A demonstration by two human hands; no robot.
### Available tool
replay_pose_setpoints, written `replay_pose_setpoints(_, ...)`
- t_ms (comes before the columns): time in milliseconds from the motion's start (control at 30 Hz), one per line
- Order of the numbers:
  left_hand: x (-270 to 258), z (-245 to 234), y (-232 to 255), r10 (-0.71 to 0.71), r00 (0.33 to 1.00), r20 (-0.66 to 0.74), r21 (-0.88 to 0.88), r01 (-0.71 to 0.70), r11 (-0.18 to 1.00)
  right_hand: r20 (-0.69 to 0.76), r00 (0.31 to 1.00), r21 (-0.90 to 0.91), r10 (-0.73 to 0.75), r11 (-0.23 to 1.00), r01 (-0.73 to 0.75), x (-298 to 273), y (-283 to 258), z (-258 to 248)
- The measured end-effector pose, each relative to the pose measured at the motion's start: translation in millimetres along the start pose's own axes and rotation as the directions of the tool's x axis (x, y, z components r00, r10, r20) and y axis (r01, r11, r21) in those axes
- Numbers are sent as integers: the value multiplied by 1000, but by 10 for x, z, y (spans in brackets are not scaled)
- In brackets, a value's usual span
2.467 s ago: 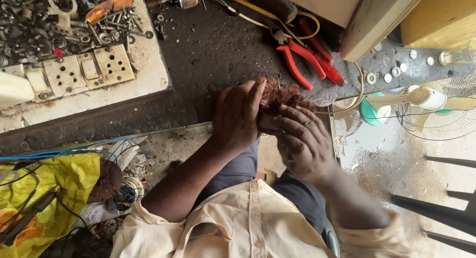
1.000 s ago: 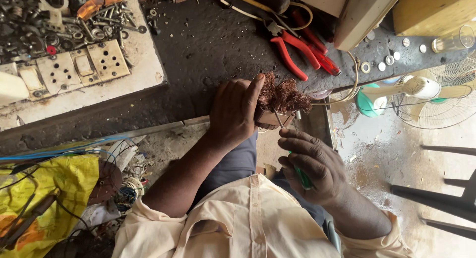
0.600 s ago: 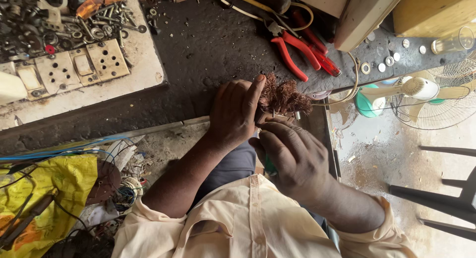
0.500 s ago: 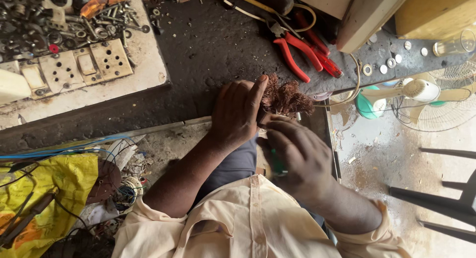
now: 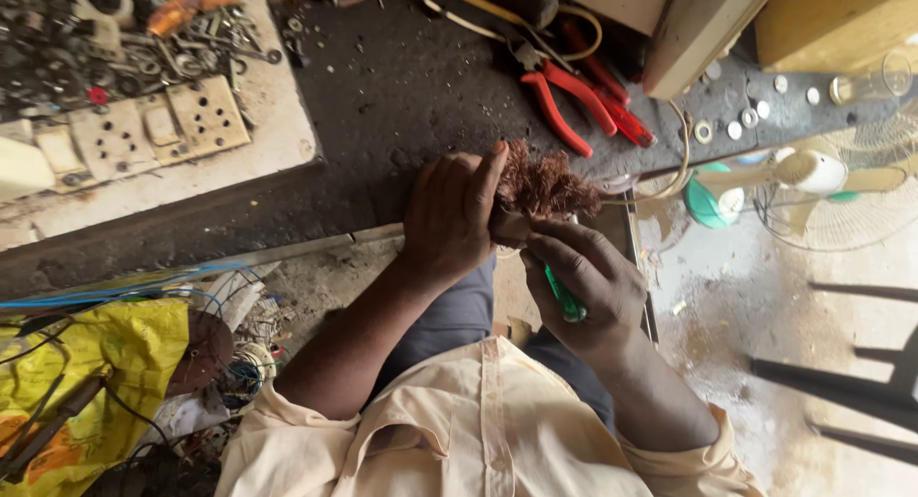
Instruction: The person holds a copper wire coil and uses a green-handled screwdriver to scrape and clean the surface of a small rectangular metal component attached to the coil. The person continues to scrape the component and adjust the coil on the workbench.
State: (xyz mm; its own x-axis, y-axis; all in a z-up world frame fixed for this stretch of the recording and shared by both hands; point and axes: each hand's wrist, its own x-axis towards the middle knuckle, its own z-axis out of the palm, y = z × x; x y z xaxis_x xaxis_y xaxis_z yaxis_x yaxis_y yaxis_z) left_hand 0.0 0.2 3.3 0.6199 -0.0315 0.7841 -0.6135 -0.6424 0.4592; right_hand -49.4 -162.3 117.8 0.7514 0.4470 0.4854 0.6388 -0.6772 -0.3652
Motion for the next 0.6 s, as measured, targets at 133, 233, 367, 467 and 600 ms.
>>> replay_pose_setpoints(133,-17,-2,-6,-5,1000,15,1,5,1000,13,1000,50,6,999,-7,20,29,-34)
replay_pose_setpoints(233,-44,33,-13,-17,999,29,4,17,1000,-43,999,-13,-18,1000,17,46,77,-26)
replay_pose_setpoints(367,-58,80,-34,-17,999,41,7,17,1000,5,994,126,110,986,-109,84,117,-127)
replay_pose_setpoints(467,-75,83,-31,-23,998,60,-2,23,1000,23,992,76,124,989,-125,86,129,-146)
replay_pose_setpoints(600,-64,56,-34,-13,998,57,-29,14,999,18,994,58,108,992,-109,75,152,-151)
